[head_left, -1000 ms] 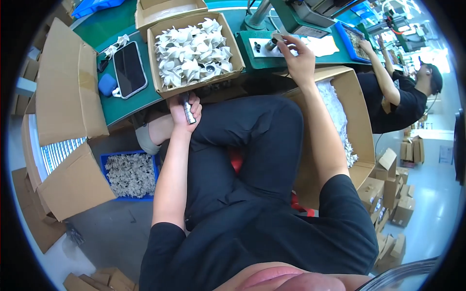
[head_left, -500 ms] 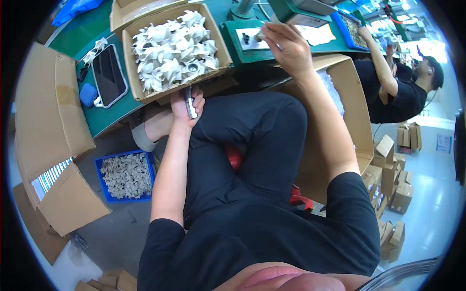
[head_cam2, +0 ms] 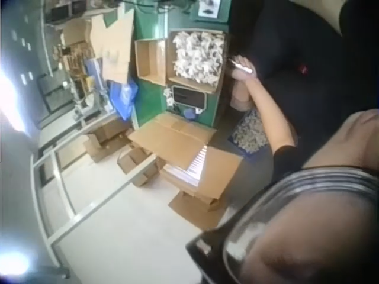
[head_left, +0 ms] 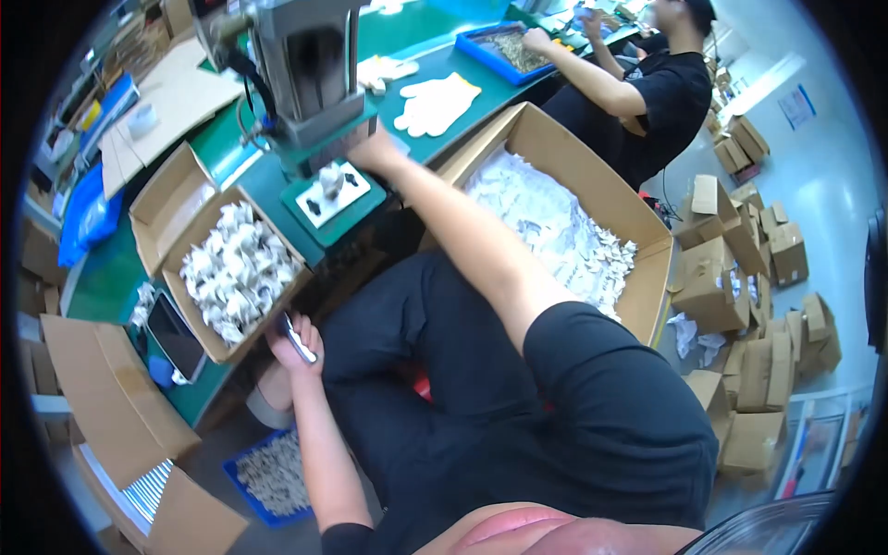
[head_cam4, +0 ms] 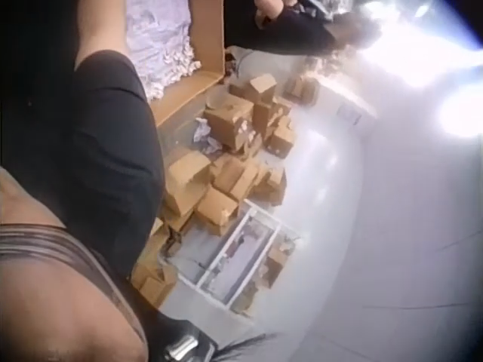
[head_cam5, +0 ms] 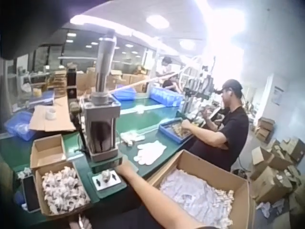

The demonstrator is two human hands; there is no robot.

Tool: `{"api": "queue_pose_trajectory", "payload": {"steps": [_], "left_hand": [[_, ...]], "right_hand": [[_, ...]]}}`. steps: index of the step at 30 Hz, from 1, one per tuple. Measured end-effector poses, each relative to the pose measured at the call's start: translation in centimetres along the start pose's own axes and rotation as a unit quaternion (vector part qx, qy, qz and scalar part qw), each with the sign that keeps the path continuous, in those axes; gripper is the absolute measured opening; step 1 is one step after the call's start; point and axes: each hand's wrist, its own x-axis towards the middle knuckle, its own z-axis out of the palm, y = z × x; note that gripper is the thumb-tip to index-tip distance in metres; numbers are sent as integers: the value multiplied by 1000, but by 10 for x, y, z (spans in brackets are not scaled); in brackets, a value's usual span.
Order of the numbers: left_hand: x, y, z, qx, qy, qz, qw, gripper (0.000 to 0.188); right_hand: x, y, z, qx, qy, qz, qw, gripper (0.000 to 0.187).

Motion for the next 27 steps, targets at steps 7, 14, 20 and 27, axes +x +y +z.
{"api": "queue_pose_trajectory", "payload": {"steps": [7, 14, 20, 27], "left_hand": [[6, 14, 1, 14, 119, 59, 991, 43], [-19, 7, 14, 76, 117, 37, 990, 46], [-17, -7, 34, 123, 139, 24, 982, 48], [-51, -25, 54, 211, 181, 13, 960, 50]], "right_hand": [[24, -15, -33, -26, -129, 34, 991, 29], [-54, -82, -38, 226, -204, 13, 952, 46], [-64, -99, -44, 220, -68, 86, 969, 41], [-112, -142, -39, 134, 61, 98, 984, 46]]}}
